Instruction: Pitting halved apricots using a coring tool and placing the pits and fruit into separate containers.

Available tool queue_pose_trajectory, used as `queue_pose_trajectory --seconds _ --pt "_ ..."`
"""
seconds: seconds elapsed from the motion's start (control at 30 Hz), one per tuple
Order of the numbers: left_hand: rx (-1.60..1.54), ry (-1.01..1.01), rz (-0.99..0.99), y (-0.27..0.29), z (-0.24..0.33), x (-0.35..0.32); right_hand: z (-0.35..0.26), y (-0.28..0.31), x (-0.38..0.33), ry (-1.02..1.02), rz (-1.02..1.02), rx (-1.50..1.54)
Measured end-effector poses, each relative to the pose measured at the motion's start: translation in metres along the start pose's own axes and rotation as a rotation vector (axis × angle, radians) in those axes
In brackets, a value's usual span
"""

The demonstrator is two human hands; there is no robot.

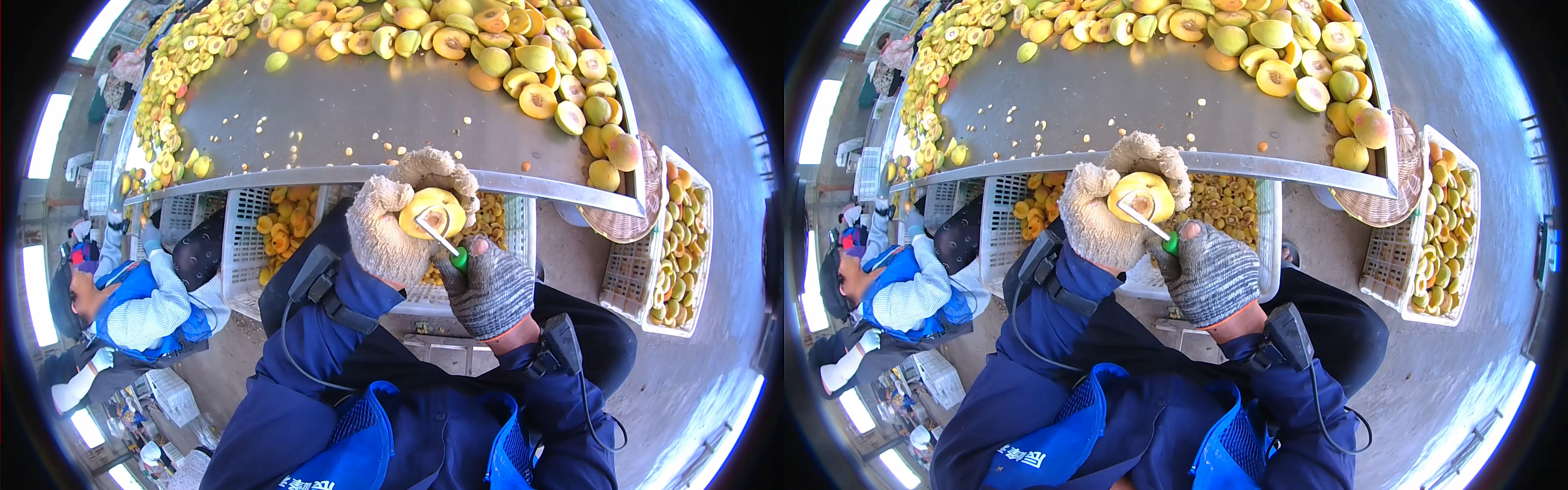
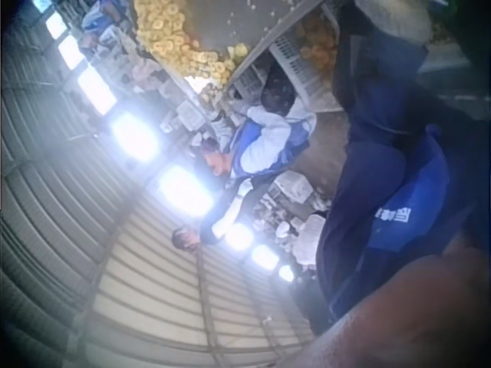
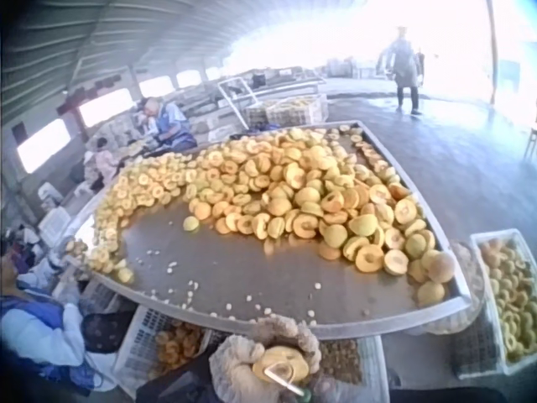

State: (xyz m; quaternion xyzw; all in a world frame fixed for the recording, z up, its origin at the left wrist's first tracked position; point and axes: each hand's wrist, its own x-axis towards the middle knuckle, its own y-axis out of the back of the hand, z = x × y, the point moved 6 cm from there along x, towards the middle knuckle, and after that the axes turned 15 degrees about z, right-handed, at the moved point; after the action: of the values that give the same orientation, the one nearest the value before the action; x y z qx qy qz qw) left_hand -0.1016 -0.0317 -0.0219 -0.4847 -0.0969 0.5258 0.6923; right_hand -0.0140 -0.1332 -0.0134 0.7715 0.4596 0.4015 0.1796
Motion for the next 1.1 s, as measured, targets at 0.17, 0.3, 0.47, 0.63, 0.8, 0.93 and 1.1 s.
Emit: queue_pose_trajectory --seconds 0.17,0.3,0.47,0.63,0.8,0.93,1.1 --pt "0.089 -0.109 0.011 0.011 -0.002 0.003 0.007 -0.009 -0.004 -0.078 -0.038 -0.002" --pt "0.202 -0.206 0.060 0.023 -0.006 -0.002 0.016 -0.023 -0.014 -0.139 -0.059 0.034" --pt "0.231 -0.173 0.064 0.031 -0.014 -0.005 0.016 -0.028 -0.023 -0.124 -0.041 0.037" --pt "0.205 -0.060 -0.013 0.037 -0.025 0.010 0.021 -0.037 -0.020 -0.293 -0.185 0.128" --pt "0.040 0.050 0.181 0.043 -0.024 0.009 0.029 -0.047 -0.031 -0.371 -0.277 0.053" --pt "-0.068 0.029 -0.209 0.020 -0.011 0.000 0.020 -0.042 -0.030 -0.292 -0.165 0.255" --pt "0.213 -0.089 -0.030 0.009 -0.003 0.001 0.010 0.004 -0.006 -0.416 0.066 0.299"
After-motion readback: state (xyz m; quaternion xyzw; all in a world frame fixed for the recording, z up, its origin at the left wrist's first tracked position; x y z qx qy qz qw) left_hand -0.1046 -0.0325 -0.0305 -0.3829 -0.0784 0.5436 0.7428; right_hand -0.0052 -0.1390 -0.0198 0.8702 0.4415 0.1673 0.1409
